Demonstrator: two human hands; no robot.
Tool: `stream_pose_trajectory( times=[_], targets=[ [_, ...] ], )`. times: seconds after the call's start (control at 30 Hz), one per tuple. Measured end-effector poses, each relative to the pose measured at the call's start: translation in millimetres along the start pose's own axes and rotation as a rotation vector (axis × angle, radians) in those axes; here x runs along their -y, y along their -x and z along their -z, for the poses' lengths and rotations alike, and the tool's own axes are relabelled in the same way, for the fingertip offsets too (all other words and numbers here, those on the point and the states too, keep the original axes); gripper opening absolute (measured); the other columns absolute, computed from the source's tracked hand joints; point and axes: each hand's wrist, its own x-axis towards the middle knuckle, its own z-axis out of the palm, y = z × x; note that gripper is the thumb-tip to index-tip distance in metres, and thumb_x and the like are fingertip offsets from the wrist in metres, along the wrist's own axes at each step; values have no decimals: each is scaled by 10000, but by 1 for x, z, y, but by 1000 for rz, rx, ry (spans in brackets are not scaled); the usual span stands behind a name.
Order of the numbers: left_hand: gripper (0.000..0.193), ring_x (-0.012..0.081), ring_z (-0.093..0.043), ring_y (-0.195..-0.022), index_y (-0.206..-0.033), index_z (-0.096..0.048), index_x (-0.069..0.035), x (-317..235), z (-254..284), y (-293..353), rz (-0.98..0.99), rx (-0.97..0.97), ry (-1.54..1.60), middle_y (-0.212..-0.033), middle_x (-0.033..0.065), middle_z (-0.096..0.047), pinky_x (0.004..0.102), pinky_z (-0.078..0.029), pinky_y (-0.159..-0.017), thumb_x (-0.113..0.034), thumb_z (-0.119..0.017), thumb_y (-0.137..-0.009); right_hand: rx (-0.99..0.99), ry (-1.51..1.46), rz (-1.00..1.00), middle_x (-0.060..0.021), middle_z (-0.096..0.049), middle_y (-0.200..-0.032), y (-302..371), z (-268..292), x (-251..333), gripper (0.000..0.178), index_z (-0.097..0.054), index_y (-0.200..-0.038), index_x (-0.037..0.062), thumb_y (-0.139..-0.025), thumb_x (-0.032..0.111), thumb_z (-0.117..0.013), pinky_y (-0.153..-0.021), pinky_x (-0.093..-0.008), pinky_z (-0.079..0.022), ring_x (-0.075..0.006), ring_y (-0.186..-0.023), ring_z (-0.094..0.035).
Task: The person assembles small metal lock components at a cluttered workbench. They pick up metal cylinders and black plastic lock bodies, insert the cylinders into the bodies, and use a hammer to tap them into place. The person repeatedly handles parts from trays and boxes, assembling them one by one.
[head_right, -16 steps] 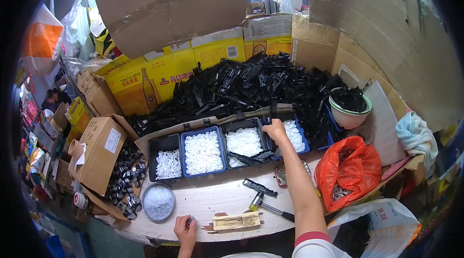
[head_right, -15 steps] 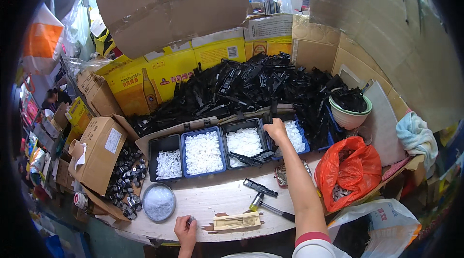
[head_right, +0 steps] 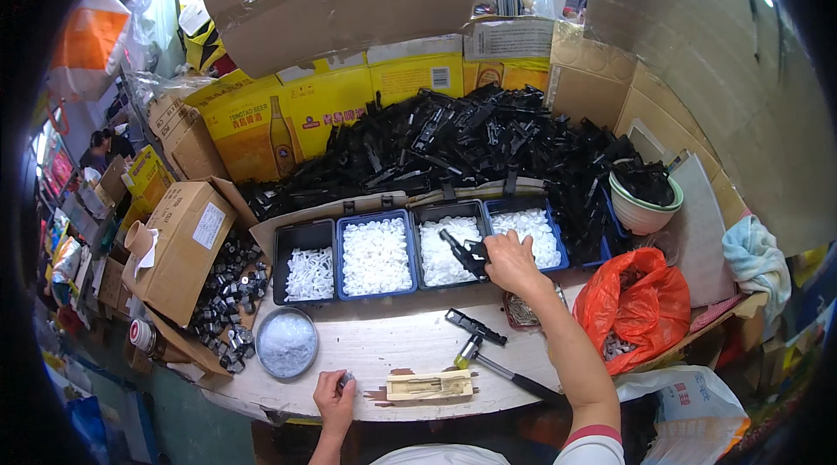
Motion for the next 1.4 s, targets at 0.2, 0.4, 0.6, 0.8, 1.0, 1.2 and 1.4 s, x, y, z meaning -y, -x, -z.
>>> stream_pose_trajectory(
  times=[0.2, 0.4, 0.6, 0.8, 1.0, 1.2, 1.4],
  targets=[
    [196, 156, -495, -566, -909, -591, 32, 0, 0, -1, 7, -1, 21, -782, 90, -524, 260, -419, -504, -21, -649, -729, -4, -300, 98, -144, -553, -976, 0, -2, 18, 316, -501, -999, 24, -706, 113, -581, -822, -455, -351, -318, -990, -460],
    [196, 153, -499, -569, -906, -591, 33, 0, 0, 0, 0, -17, 33, -782, 89, -525, 261, -418, -507, -19, -652, -727, 335, -419, 218, -199, -550, -931, 9, 16, 32, 310, -551, -1007, 58, -715, 162, -566, -820, -414, -403, -355, -913, -503],
    [190, 122, -456, -571, -898, -600, 31, -1, -2, 0, 18, -30, 57, -759, 66, -511, 241, -381, -512, -6, -653, -719, 167, -181, 217, -159, -488, -1071, 31, -19, 56, 363, -535, -1050, 38, -726, 180, -617, -858, -420, -349, -302, -1037, -438],
    [193, 140, -506, -566, -911, -596, 28, 0, -1, 2, 21, -13, 41, -784, 84, -527, 246, -422, -503, -28, -652, -735, -142, -18, 272, -109, -496, -1084, 38, -49, 55, 415, -539, -1073, 79, -710, 222, -683, -808, -431, -326, -270, -1033, -431],
    [187, 124, -455, -559, -895, -598, 33, -3, -1, -1, 5, -33, 35, -750, 67, -509, 243, -377, -505, -7, -649, -720, -229, -4, 265, -66, -549, -1003, 2, -49, 41, 270, -580, -1033, 107, -773, 170, -620, -789, -441, -312, -255, -1019, -443],
    [187, 149, -498, -572, -907, -591, 33, 2, -1, 0, -11, -16, 29, -796, 88, -530, 258, -416, -512, -32, -651, -742, -199, 3, 232, -78, -530, -885, -14, -42, 35, 101, -601, -818, 73, -722, 64, -570, -769, -423, -301, -255, -927, -449],
    [192, 154, -496, -573, -911, -591, 32, 0, 1, 0, 7, -11, 20, -797, 90, -532, 263, -412, -513, -27, -652, -739, -470, 100, 266, -57, -486, -825, 20, -24, 45, 81, -568, -769, 84, -703, 64, -610, -727, -375, -292, -228, -836, -459]
  ],
)
